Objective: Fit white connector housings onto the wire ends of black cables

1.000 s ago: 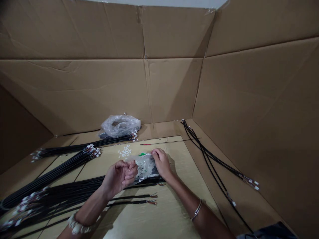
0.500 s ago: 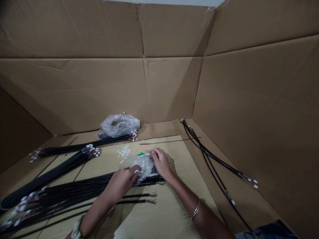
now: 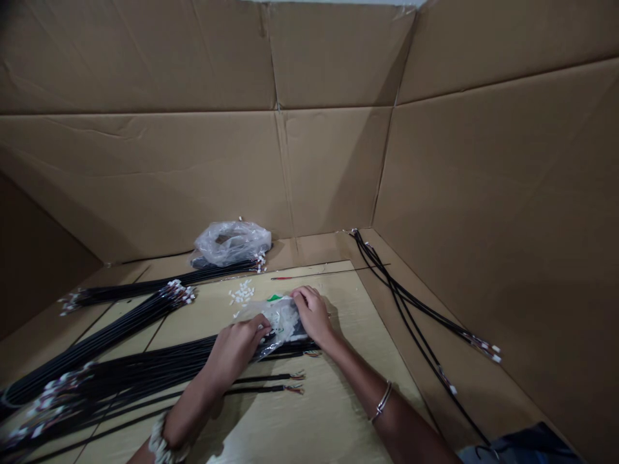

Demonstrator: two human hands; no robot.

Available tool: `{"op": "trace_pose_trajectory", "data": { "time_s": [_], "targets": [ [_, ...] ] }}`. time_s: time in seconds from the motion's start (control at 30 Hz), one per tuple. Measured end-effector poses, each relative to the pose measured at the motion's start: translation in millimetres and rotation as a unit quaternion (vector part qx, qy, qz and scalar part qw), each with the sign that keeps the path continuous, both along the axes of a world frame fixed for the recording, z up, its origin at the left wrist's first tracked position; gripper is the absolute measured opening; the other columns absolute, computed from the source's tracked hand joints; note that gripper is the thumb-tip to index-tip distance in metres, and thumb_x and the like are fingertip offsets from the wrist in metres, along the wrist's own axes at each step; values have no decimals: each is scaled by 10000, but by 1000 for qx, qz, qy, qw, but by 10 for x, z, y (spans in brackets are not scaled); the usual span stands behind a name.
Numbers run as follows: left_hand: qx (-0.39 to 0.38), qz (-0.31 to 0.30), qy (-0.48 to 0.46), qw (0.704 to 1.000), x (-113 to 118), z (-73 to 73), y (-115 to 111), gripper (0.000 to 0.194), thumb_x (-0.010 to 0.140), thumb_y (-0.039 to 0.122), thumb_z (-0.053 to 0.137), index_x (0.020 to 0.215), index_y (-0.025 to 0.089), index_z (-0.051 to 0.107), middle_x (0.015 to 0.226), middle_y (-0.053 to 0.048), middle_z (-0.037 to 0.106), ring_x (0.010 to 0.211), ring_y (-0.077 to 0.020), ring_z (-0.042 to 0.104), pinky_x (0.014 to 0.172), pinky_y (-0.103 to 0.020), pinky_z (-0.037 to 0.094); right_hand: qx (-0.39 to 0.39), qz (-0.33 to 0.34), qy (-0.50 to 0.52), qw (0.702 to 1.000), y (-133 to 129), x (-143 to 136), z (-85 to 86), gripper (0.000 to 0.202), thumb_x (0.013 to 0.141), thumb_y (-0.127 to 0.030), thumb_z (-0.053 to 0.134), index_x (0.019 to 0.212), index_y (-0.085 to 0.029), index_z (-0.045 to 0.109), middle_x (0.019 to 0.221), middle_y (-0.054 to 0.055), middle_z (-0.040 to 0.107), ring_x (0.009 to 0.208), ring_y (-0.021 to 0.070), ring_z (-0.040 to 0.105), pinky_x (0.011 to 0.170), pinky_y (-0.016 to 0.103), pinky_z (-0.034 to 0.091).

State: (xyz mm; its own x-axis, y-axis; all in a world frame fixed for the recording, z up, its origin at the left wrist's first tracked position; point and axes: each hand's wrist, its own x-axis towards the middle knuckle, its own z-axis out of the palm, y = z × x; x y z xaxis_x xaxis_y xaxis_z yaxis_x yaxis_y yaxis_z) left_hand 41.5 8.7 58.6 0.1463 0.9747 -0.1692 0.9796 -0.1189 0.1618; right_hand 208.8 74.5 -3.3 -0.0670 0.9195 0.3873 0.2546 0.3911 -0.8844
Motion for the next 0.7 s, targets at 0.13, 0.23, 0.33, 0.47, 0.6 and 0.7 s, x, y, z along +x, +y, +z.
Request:
{"op": "trace_pose_trajectory", "data": {
  "time_s": [0.13, 0.23, 0.33, 0.47, 0.6, 0.7],
  "targets": [
    [56, 27, -188, 980, -47, -72, 18, 186, 954, 273, 435, 898, 202, 598, 809, -54, 697, 772, -204, 654, 697, -279, 418, 0, 0, 1, 1000, 1, 3, -1, 232, 899, -324, 472, 757, -236, 632, 832, 41, 692, 859, 217, 628, 807, 319, 462],
    [14, 44, -476, 878, -67, -97, 30, 333, 884, 486, 515, 714, 200, 503, 577, 39, 467, 527, -112, 433, 537, -221, 345, 0, -2, 3, 1000, 6, 0, -9, 242, 905, -334, 467, 753, -238, 629, 821, 37, 687, 846, 214, 625, 789, 314, 466],
    [-176, 86, -669, 717, -78, -61, 33, 399, 747, 549, 656, 717, 203, 460, 522, 100, 307, 440, -51, 171, 415, -174, 178, -1, -5, 3, 1000, 13, -2, -21, 244, 904, -326, 466, 747, -237, 630, 815, 33, 689, 841, 210, 622, 782, 309, 468],
    [-299, 103, -757, 572, -101, -9, 50, 270, 712, 337, 648, 670, 196, 421, 542, 84, 313, 444, -42, 147, 382, -148, 108, -2, -6, 1, 1000, 21, 4, -33, 237, 901, -322, 473, 751, -239, 636, 826, 34, 697, 849, 213, 622, 793, 314, 468],
    [-262, 135, -734, 612, -127, -71, 99, 335, 761, 384, 569, 591, 219, 333, 504, 98, 217, 428, -52, 107, 377, -168, 105, -3, -3, 1, 1000, 26, 11, -36, 235, 900, -333, 476, 755, -242, 636, 836, 42, 696, 860, 221, 626, 814, 323, 464],
    [-127, 134, -596, 782, -120, -132, 102, 389, 824, 479, 500, 562, 221, 371, 475, 91, 239, 405, -69, 190, 412, -202, 182, -5, 1, 1, 1000, 26, 12, -34, 235, 902, -337, 479, 755, -240, 635, 833, 39, 693, 860, 221, 627, 817, 322, 461]
  ]
}}
